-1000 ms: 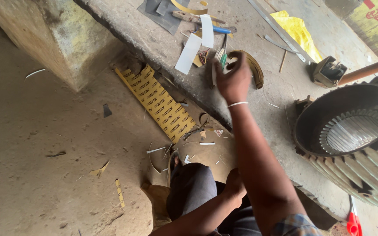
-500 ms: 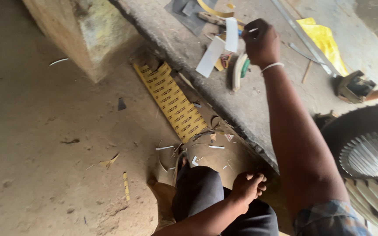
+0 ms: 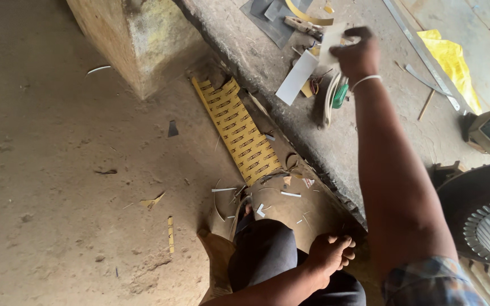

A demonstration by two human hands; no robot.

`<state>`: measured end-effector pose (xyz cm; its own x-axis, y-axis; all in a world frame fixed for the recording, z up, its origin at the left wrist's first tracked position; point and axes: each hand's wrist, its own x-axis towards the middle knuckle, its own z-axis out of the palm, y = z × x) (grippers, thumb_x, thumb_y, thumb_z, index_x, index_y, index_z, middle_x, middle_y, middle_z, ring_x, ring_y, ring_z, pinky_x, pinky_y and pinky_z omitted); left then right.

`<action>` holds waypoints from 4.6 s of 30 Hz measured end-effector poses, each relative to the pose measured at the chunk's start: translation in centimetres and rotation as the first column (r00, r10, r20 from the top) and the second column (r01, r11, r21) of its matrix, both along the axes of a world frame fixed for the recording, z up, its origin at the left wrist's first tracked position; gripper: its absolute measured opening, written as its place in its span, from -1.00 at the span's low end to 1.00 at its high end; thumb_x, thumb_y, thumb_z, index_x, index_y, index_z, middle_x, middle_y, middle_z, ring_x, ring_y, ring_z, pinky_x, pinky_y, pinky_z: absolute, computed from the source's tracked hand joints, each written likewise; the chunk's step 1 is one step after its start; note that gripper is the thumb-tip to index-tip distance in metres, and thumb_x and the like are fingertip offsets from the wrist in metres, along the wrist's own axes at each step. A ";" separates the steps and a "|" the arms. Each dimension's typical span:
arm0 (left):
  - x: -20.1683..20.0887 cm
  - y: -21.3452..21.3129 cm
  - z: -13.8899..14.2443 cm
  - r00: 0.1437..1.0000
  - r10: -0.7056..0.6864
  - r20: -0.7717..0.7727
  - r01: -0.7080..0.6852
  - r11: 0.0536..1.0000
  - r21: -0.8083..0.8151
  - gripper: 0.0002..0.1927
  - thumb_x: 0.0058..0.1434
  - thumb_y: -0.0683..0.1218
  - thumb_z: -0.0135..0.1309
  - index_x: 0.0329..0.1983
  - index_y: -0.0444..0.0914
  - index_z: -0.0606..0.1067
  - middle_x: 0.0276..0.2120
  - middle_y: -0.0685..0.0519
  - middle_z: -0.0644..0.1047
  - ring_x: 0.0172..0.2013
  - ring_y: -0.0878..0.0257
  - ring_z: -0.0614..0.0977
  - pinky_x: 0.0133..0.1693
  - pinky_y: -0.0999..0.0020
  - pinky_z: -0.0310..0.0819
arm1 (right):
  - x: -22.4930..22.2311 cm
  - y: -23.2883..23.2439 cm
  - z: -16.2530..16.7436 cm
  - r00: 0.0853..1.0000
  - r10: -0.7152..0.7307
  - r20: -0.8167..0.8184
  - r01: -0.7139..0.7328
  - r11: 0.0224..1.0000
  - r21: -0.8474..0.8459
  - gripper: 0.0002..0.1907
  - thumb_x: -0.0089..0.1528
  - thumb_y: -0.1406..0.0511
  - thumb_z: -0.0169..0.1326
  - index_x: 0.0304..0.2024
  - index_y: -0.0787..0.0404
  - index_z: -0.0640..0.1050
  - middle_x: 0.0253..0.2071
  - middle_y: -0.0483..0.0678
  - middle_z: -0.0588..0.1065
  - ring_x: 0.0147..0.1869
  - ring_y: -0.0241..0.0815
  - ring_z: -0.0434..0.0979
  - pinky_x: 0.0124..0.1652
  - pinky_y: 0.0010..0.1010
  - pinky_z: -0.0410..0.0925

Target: The person cuts white insulation strips into smaller pieces using red-handled scissors. They repeatedly pick up strips, cut them, and place the pieces on the workbench near a motor housing. The person also handles curved brown insulation pieces and a metal motor housing.

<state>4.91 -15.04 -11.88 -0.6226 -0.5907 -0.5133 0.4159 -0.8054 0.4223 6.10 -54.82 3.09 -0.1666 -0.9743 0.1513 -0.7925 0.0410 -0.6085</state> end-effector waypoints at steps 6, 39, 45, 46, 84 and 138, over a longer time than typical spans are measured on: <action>-0.3 0.2 -0.3 1.000 -0.017 -0.015 0.017 0.999 0.030 -0.76 0.40 0.07 0.01 -0.19 -0.17 0.52 -0.44 0.15 0.54 -0.49 0.44 0.44 -0.41 0.54 0.32 | 0.7 0.4 2.6 0.882 0.375 0.284 -0.328 0.923 -0.199 -0.56 0.31 0.30 0.34 0.16 0.25 0.46 -0.15 0.09 0.65 -0.21 -0.24 0.64 -0.25 -0.40 0.48; 0.0 0.6 0.0 0.999 -0.041 -0.005 0.041 0.999 0.007 -0.74 0.41 0.07 0.00 -0.14 -0.20 0.53 -0.44 0.16 0.54 -0.48 0.45 0.44 -0.40 0.53 0.34 | 4.4 4.3 2.2 0.891 0.361 -0.276 -0.313 0.928 0.203 -0.77 0.27 0.39 0.14 -0.01 0.13 0.57 -0.14 -0.08 0.63 -0.09 -0.22 0.71 -0.08 -0.47 0.51; -0.2 0.7 -0.2 0.999 0.012 -0.050 -0.011 1.000 0.015 -0.74 0.41 0.06 0.01 -0.17 -0.22 0.52 -0.45 0.14 0.53 -0.50 0.43 0.43 -0.44 0.53 0.29 | 3.3 4.7 3.4 0.643 0.475 -0.601 -0.334 0.880 0.338 -0.72 0.20 0.32 0.31 -0.05 0.11 0.60 -0.18 0.02 0.63 -0.06 0.00 0.63 0.00 -0.21 0.45; -0.3 0.7 -0.2 0.999 0.005 -0.037 -0.004 1.000 0.012 -0.75 0.41 0.06 0.01 -0.17 -0.22 0.52 -0.45 0.14 0.53 -0.49 0.43 0.43 -0.44 0.53 0.29 | 3.2 4.9 3.5 0.595 0.483 -0.643 -0.306 0.875 0.374 -0.67 0.16 0.30 0.36 -0.03 0.09 0.60 -0.20 0.05 0.62 -0.06 0.07 0.60 -0.01 -0.12 0.42; 0.2 0.5 -0.2 1.000 0.010 -0.016 -0.010 1.000 0.015 -0.75 0.39 0.05 0.02 -0.18 -0.22 0.53 -0.45 0.14 0.53 -0.49 0.42 0.44 -0.43 0.52 0.31 | 2.0 4.6 3.8 0.783 0.377 -0.495 -0.456 0.889 -0.045 -0.81 0.36 0.40 0.11 0.02 0.19 0.61 -0.10 0.06 0.64 -0.18 0.05 0.69 -0.08 -0.21 0.51; 0.6 0.3 -0.4 1.000 0.013 -0.016 -0.012 0.999 0.042 -0.77 0.40 0.05 0.01 -0.18 -0.19 0.53 -0.46 0.15 0.53 -0.50 0.43 0.43 -0.45 0.53 0.29 | -1.5 4.2 4.5 0.564 0.656 -0.501 -0.453 0.753 0.477 -0.55 0.13 0.35 0.28 0.09 0.10 0.54 0.10 -0.01 0.56 0.17 -0.04 0.57 0.15 -0.16 0.41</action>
<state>5.48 -14.78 -12.28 -0.6238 -0.5764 -0.5278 0.4324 -0.8171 0.3813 4.60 -50.61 7.57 0.4515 -0.8497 -0.2724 -0.8858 -0.4634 -0.0228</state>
